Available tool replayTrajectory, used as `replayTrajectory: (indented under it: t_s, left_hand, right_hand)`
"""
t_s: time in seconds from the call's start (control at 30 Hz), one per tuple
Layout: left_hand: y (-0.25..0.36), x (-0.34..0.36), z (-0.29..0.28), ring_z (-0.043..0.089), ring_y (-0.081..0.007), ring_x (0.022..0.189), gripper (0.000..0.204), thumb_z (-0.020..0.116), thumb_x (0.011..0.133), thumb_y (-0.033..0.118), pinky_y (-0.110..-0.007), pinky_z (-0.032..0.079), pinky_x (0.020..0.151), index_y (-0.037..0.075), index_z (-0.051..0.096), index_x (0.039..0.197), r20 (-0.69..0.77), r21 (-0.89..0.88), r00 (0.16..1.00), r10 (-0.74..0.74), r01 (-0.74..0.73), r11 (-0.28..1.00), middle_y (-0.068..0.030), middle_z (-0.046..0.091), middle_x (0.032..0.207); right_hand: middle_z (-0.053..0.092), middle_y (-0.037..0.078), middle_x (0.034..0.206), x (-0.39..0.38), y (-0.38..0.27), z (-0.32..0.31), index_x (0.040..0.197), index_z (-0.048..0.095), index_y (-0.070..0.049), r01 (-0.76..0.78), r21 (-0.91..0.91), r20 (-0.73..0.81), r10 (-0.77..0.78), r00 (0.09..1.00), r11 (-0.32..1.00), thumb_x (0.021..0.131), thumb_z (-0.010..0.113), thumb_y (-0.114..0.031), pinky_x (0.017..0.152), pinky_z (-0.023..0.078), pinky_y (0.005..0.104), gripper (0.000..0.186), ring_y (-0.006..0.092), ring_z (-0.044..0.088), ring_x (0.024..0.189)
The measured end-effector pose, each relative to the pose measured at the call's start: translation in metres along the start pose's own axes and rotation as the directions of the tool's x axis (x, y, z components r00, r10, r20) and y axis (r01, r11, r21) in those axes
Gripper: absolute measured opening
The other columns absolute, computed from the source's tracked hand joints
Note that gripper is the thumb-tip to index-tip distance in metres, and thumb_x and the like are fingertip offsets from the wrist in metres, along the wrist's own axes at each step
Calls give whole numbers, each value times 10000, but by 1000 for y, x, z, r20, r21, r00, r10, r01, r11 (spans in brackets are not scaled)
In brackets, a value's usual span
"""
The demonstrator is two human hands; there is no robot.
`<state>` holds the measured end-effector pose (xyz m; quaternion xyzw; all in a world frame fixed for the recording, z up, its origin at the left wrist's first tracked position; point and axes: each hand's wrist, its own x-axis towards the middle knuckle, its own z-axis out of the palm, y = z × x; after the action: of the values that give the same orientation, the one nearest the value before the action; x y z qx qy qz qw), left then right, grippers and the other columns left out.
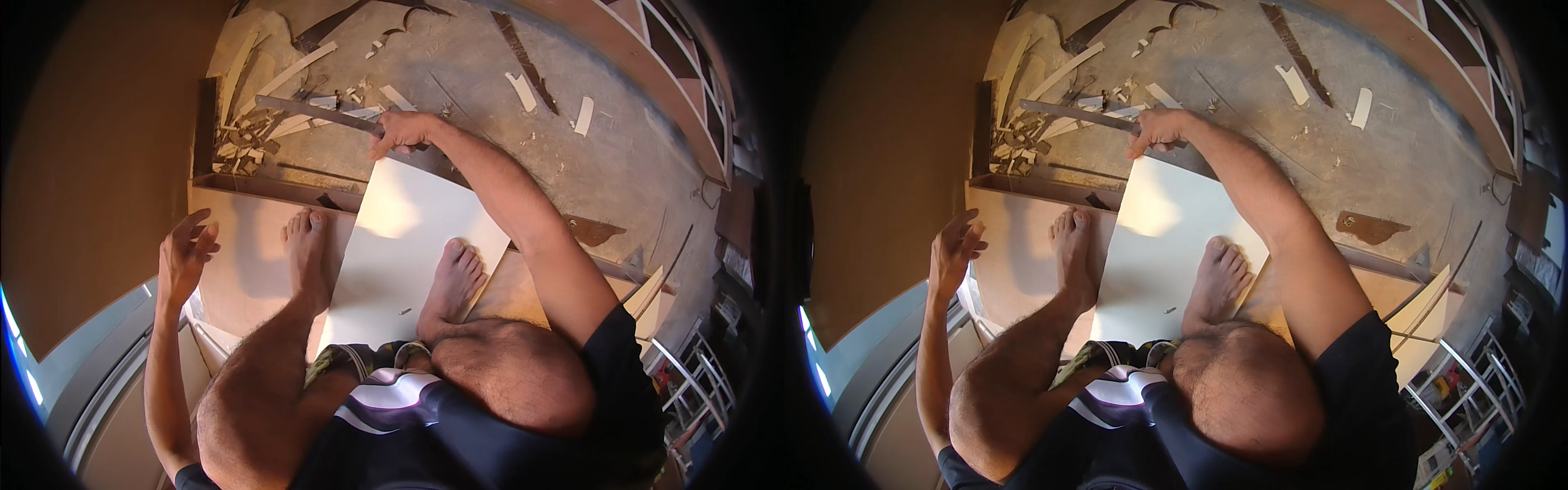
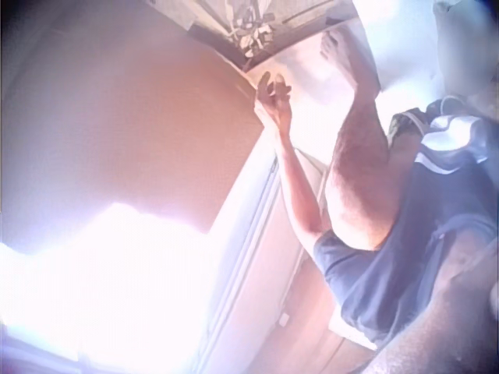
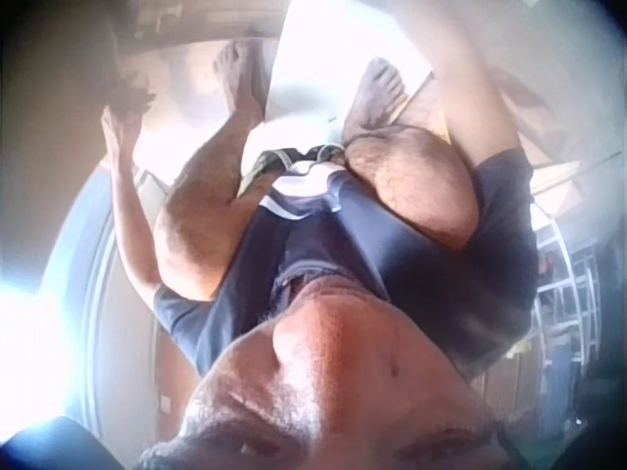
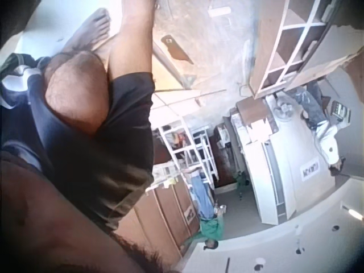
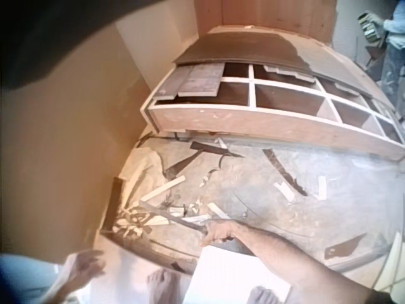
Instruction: The person uses a metal hand plane to shave the edges of a white rectangular board. They repeatedly pull the plane along the board's edge, creating wood shavings, and occasionally flip the board to work on different sides.
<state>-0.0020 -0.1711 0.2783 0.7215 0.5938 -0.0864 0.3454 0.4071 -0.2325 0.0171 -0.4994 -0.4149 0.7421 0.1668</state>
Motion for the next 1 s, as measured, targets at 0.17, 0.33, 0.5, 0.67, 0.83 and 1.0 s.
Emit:
replayTrajectory:
  t_s: [0.17, 0.33, 0.5, 0.67, 0.83, 1.0]
  left_hand:
    - [23, 61, 35, 774, -197, 910, 522, 682, 1053, 379, -323, 596, 778, -36, 653, 1369, 249, -287, 947, 203, -129, 949, -176, 774, 1068]
    - [59, 123, 117, 758, -253, 805, 404, 696, 1032, 349, -367, 583, 745, -21, 736, 1191, 215, -176, 866, 452, -421, 890, -187, 780, 918]
    - [111, 172, 199, 726, -468, 820, 469, 697, 999, 441, -499, 577, 743, -8, 747, 873, 270, -89, 793, 545, -544, 835, -257, 735, 843]
    - [102, 229, 244, 667, -284, 632, 527, 669, 992, 466, -427, 504, 601, -10, 677, 766, 582, -301, 579, 571, -499, 813, -135, 677, 690]
    - [122, 245, 230, 542, -128, 595, 426, 676, 975, 331, -350, 421, 555, -24, 666, 740, 796, -355, 365, 484, -365, 860, -47, 587, 627]
    - [122, 242, 236, 537, -127, 590, 435, 682, 969, 325, -344, 425, 571, -26, 664, 713, 730, -406, 346, 589, -474, 782, -47, 597, 622]
  right_hand:
    - [728, 43, 742, -8, 23, 4, 859, 729, 7, 98, 202, -302, -33, 953, 974, 859, 904, -346, 426, 356, 282, 394, 88, 516, 493]
    - [774, 95, 814, -61, 13, -8, 990, 754, -28, -122, 14, -537, 110, 837, 992, 932, 815, -253, 476, 448, 335, 240, 142, 576, 544]
    - [707, 100, 727, -161, 82, -21, 1008, 769, -55, -185, -395, -769, -213, 603, 900, 948, 785, -254, 570, 515, 371, 209, 184, 625, 599]
    - [667, 132, 698, -303, 32, 23, 1072, 782, -54, -586, 95, -899, 323, 297, 804, 952, 784, -299, 669, 543, 390, 273, 205, 680, 673]
    - [702, 141, 709, -382, 31, 136, 1068, 766, 0, -593, 223, -948, 314, 53, 774, 972, 757, -289, 635, 543, 383, 304, 205, 702, 655]
    - [739, 129, 761, -396, 51, 175, 1080, 747, 28, -545, 392, -882, 471, 6, 741, 1008, 696, -238, 646, 557, 367, 280, 198, 720, 680]
